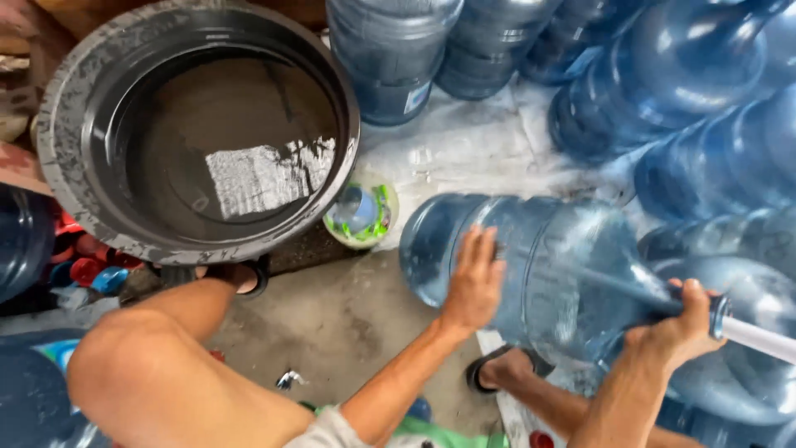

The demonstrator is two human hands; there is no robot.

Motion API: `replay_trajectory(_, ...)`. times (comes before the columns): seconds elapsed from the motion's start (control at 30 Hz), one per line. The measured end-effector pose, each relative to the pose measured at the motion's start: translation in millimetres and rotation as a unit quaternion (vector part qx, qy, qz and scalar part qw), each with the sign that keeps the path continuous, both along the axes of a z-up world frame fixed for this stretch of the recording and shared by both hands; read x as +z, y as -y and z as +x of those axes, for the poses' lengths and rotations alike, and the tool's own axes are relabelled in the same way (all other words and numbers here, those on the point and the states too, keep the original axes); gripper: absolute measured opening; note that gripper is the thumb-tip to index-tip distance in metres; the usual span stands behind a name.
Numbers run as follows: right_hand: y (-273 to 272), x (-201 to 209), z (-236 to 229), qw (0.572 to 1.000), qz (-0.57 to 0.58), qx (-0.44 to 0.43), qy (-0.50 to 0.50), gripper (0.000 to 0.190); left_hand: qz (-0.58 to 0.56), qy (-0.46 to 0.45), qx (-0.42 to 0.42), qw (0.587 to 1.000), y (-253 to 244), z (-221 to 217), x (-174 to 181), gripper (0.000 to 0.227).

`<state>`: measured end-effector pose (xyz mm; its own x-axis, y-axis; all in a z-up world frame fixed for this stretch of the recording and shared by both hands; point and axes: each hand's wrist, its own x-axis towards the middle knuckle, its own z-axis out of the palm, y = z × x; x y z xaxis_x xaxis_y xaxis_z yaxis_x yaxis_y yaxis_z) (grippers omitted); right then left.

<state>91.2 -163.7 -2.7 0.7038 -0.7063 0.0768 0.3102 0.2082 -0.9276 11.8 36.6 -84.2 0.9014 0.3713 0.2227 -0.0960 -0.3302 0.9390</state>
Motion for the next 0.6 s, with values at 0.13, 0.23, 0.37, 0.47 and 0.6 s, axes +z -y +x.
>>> replay_trajectory(0.13, 9.4, -8.1, 4.1, 0.997, 0.062, -0.017, 0.044, 0.019, -0.138, -0.085, -0.133, 0.978, -11.8, 14.2, 35.9, 0.060)
replay_trajectory(0.23, 14.4, -12.0, -1.3, 0.992, 0.093, 0.089, 0.008, 0.024, -0.002, -0.176, -0.030, 0.984, -30.6, 49.7, 8.5, 0.057)
replay_trajectory(0.37, 12.9, -14.2, -3.7, 0.985, 0.059, 0.155, 0.045, 0.021, -0.063, -0.109, -0.177, 0.976, -39.0, 54.8, 33.3, 0.054)
replay_trajectory(0.47, 15.9, -12.0, -17.9, 0.975, 0.052, 0.214, 0.038, 0.022, 0.015, -0.169, -0.156, 0.973, -50.0, 82.2, -26.9, 0.052)
replay_trajectory(0.6, 1.2, -6.6, -17.7, 0.961, 0.010, 0.268, 0.059, 0.026, -0.205, -0.155, -0.304, 0.917, -67.3, 44.5, 74.1, 0.059)
